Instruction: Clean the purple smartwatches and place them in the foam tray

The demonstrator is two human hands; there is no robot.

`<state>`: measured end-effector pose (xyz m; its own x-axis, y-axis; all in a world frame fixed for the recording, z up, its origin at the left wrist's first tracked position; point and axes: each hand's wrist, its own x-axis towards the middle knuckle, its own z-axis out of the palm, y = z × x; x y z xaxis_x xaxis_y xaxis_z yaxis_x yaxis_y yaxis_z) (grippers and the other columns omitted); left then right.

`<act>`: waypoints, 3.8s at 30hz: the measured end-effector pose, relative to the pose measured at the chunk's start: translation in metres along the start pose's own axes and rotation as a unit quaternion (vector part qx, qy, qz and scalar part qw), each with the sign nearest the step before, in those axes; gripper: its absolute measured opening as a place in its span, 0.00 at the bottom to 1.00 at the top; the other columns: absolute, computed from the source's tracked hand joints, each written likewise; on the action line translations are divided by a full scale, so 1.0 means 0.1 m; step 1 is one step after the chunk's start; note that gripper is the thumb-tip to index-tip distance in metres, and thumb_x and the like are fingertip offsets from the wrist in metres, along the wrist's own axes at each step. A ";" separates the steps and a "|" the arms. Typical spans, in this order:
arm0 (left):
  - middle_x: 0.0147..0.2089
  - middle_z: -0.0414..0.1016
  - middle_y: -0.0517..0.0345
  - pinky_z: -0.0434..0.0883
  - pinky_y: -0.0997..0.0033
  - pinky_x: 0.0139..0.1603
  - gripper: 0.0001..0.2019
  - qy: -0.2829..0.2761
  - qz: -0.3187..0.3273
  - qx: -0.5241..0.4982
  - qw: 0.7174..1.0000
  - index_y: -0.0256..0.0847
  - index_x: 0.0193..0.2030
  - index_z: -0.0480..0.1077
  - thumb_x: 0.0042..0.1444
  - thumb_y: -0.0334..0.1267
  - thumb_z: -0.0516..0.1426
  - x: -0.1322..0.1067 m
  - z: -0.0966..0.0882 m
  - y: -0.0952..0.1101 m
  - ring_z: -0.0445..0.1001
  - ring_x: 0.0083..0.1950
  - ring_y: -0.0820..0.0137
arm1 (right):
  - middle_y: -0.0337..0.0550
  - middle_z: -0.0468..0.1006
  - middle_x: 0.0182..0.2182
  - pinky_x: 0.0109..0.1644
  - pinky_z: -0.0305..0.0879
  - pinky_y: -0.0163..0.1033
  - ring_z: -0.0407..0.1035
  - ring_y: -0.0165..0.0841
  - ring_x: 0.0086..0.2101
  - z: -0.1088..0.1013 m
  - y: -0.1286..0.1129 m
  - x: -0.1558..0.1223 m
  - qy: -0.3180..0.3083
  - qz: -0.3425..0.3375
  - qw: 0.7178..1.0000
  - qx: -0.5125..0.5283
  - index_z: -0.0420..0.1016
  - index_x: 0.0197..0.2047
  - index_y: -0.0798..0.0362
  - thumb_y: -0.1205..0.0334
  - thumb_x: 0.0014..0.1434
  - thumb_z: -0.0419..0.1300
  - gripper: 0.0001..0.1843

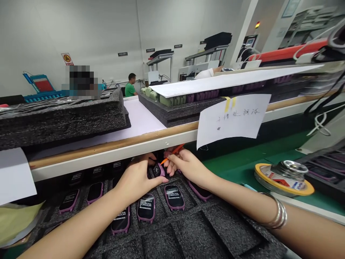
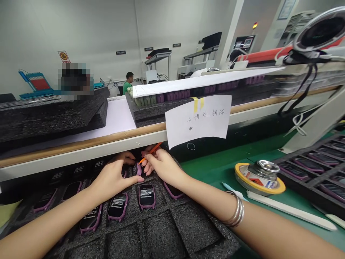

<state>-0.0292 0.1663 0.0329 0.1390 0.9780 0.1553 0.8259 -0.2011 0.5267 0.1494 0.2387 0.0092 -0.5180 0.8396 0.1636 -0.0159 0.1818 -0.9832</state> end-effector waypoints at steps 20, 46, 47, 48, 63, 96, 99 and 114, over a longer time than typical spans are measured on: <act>0.39 0.79 0.57 0.70 0.61 0.44 0.20 -0.133 0.039 0.089 0.986 0.45 0.34 0.74 0.68 0.54 0.50 -0.09 -0.40 0.01 0.78 0.41 0.60 | 0.38 0.75 0.19 0.28 0.71 0.35 0.72 0.28 0.21 -0.01 -0.03 -0.01 0.068 0.031 0.995 0.058 0.72 0.30 0.54 0.46 0.58 0.65 0.19; 0.53 0.81 0.52 0.72 0.56 0.58 0.27 -0.012 -0.033 0.007 0.999 0.43 0.53 0.70 0.49 0.47 0.70 -0.35 -0.40 -0.35 0.78 0.56 0.54 | 0.42 0.82 0.27 0.29 0.72 0.37 0.73 0.28 0.23 0.40 -0.10 -0.01 -0.043 0.019 0.998 0.035 0.72 0.31 0.53 0.47 0.49 0.71 0.20; 0.52 0.81 0.52 0.73 0.56 0.58 0.28 -0.012 -0.033 0.007 0.999 0.43 0.54 0.69 0.49 0.47 0.71 -0.35 -0.39 -0.35 0.79 0.55 0.55 | 0.42 0.82 0.27 0.29 0.72 0.37 0.73 0.29 0.23 0.40 -0.10 0.00 -0.044 0.019 0.998 0.034 0.72 0.31 0.53 0.46 0.50 0.71 0.20; 0.52 0.81 0.52 0.73 0.57 0.57 0.29 -0.011 -0.033 0.008 0.999 0.42 0.55 0.68 0.48 0.47 0.71 -0.35 -0.39 -0.35 0.79 0.55 0.55 | 0.42 0.82 0.27 0.29 0.72 0.38 0.73 0.29 0.23 0.40 -0.10 0.00 -0.045 0.018 0.998 0.034 0.72 0.31 0.53 0.46 0.50 0.70 0.20; 0.54 0.80 0.51 0.73 0.57 0.58 0.28 -0.005 -0.001 0.008 1.000 0.42 0.56 0.69 0.52 0.48 0.69 -0.36 -0.37 -0.41 0.79 0.54 0.57 | 0.45 0.83 0.28 0.35 0.74 0.40 0.76 0.32 0.28 0.36 -0.12 -0.02 -0.067 0.028 0.997 0.022 0.74 0.33 0.55 0.42 0.48 0.72 0.25; 0.51 0.79 0.58 0.73 0.62 0.54 0.27 -0.063 0.027 -0.028 0.997 0.47 0.52 0.67 0.49 0.50 0.71 -0.87 -0.30 -0.05 0.77 0.52 0.62 | 0.44 0.82 0.33 0.54 0.62 0.52 0.75 0.43 0.39 0.22 -0.17 -0.71 -0.058 -0.090 0.985 -0.138 0.79 0.30 0.46 0.52 0.60 0.64 0.11; 0.50 0.79 0.59 0.72 0.62 0.53 0.27 -0.063 0.029 -0.024 0.997 0.46 0.51 0.67 0.49 0.49 0.72 -0.87 -0.30 -0.04 0.77 0.51 0.62 | 0.44 0.81 0.33 0.51 0.64 0.50 0.75 0.43 0.41 0.22 -0.19 -0.70 -0.068 -0.079 0.987 -0.125 0.79 0.28 0.46 0.51 0.60 0.65 0.12; 0.53 0.78 0.55 0.72 0.59 0.53 0.26 -0.067 0.076 0.000 0.995 0.45 0.57 0.66 0.56 0.49 0.68 -0.85 -0.29 -0.04 0.76 0.51 0.61 | 0.42 0.81 0.33 0.51 0.67 0.47 0.75 0.39 0.39 0.19 -0.20 -0.74 -0.074 -0.151 0.972 -0.165 0.78 0.31 0.47 0.56 0.64 0.63 0.10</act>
<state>-0.0599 0.0820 0.0419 0.3333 0.9350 0.1211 0.7894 -0.3470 0.5063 0.1722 0.1632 0.0150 -0.6499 0.6437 0.4042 0.0751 0.5836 -0.8086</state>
